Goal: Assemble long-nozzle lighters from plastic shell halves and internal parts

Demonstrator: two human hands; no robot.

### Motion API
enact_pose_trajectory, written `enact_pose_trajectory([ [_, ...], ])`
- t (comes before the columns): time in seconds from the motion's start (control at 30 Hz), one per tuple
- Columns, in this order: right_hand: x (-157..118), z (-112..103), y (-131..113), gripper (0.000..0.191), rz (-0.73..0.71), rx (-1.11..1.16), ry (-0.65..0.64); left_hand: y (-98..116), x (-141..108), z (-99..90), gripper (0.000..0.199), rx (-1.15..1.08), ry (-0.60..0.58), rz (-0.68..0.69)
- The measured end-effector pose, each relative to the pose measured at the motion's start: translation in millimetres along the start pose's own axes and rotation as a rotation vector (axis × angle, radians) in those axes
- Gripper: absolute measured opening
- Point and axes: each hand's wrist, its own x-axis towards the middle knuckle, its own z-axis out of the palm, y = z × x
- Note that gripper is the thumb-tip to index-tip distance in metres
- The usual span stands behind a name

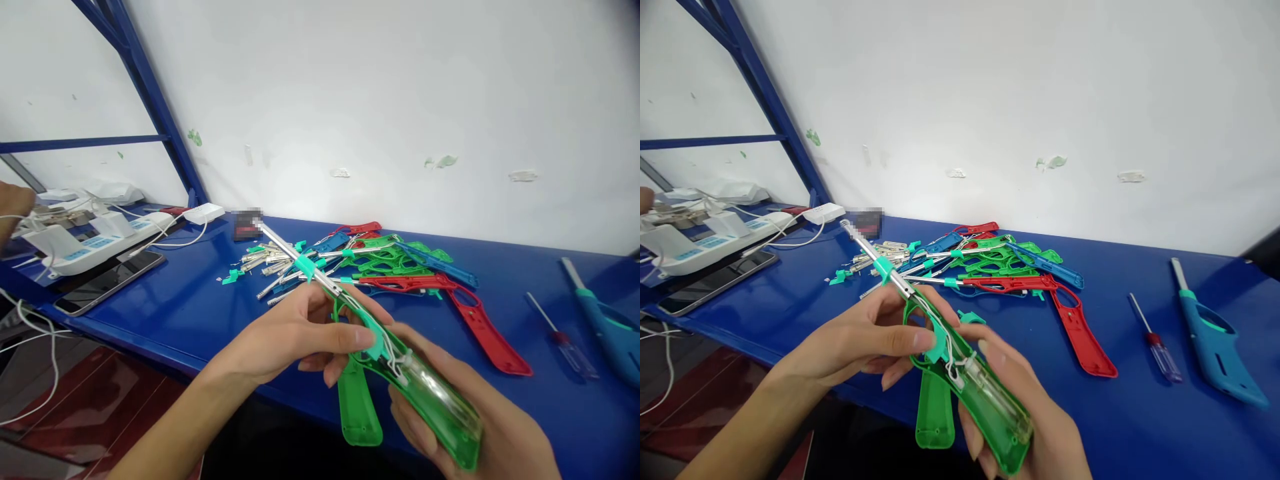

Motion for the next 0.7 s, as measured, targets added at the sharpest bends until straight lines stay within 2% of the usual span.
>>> enact_pose_trajectory([
  [0.1,5,-3,0,0.054,-0.129,-0.024,-0.005,-3,2,1.7,0.019,-0.003,0.057,0.03],
  [0.23,7,0,0,0.045,-0.221,-0.084,0.089,-8,6,2.9,0.018,-0.067,0.022,-0.005],
  [0.43,1,10,-2,0.047,-0.227,-0.078,0.279,-15,11,3.5,0.016,-0.187,-0.021,-0.018],
  [0.7,4,8,-1,0.04,-0.284,-0.087,0.288,-21,13,4.1,0.016,-0.253,0.013,-0.037],
])
